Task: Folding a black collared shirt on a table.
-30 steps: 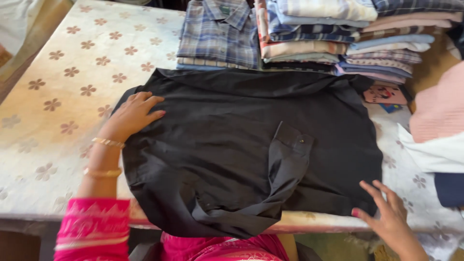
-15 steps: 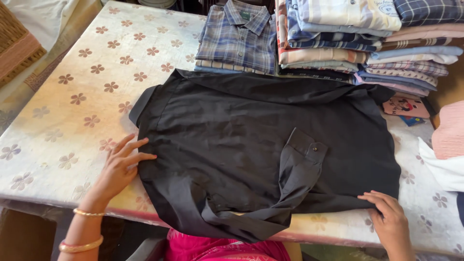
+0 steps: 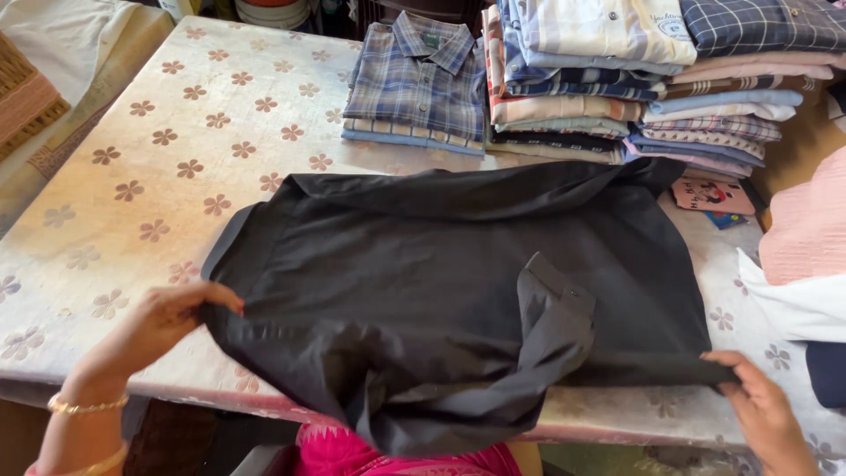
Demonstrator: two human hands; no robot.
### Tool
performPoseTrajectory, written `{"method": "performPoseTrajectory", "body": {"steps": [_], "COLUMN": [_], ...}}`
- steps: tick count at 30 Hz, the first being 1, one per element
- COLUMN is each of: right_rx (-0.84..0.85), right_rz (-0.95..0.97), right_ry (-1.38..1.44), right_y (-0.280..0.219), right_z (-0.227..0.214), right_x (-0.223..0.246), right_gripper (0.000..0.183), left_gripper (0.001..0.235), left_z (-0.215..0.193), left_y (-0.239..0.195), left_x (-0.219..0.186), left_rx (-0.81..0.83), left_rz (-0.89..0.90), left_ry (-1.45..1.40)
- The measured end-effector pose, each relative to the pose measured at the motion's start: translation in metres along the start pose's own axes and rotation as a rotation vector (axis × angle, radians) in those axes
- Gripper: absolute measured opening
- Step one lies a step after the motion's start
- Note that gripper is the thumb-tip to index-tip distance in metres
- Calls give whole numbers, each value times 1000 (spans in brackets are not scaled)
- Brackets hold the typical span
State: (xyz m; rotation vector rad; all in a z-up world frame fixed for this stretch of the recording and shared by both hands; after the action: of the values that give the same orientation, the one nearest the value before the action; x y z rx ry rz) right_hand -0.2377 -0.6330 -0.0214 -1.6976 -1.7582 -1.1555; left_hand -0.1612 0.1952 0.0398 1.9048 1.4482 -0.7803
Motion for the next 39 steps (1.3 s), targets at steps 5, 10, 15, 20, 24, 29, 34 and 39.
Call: {"method": "performPoseTrajectory", "body": {"steps": [5,10,15,20,24,29,34,39], "right_rx": [433,591,293,152,86,22,-68,-76], "right_rz": [269,200,114,112,140,38,42,94], "right_ry": [6,-30,-31,-325,-534,-592,-352,-414], "right_y": [-15,21,121,230,291,314,298,290], "right_z": [39,43,33,38,55,89,108,104], "right_x": [-38,18,44,-9,-67,-70,-37,-24], "right_gripper": [35,39,45,52,76,84,83,56], "left_gripper": [33,34,45,78,64,21,21,19], "left_z": [22,8,20,89,109,96,56,63], "left_y": [-8,20,90,155,207,262,283,319], "left_x": [11,-6,-68,-106,-74,-31,-31,28], "left_rx": [323,432,209,132,11,-146,-421,-560], "left_rz": [-165,34,-82,284,124,30,-55,-67], "left_ry": [-75,138,146,297,559,581,385,297]}}
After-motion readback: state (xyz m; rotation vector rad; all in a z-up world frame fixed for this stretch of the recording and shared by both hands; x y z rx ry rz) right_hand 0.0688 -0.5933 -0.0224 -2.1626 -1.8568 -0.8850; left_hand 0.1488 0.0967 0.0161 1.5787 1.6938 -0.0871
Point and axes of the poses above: each hand's wrist, its own y-axis towards the middle knuckle, its own z-axis out of the palm, x = y × z, the point moved 8 cm from there along y, towards the middle knuckle
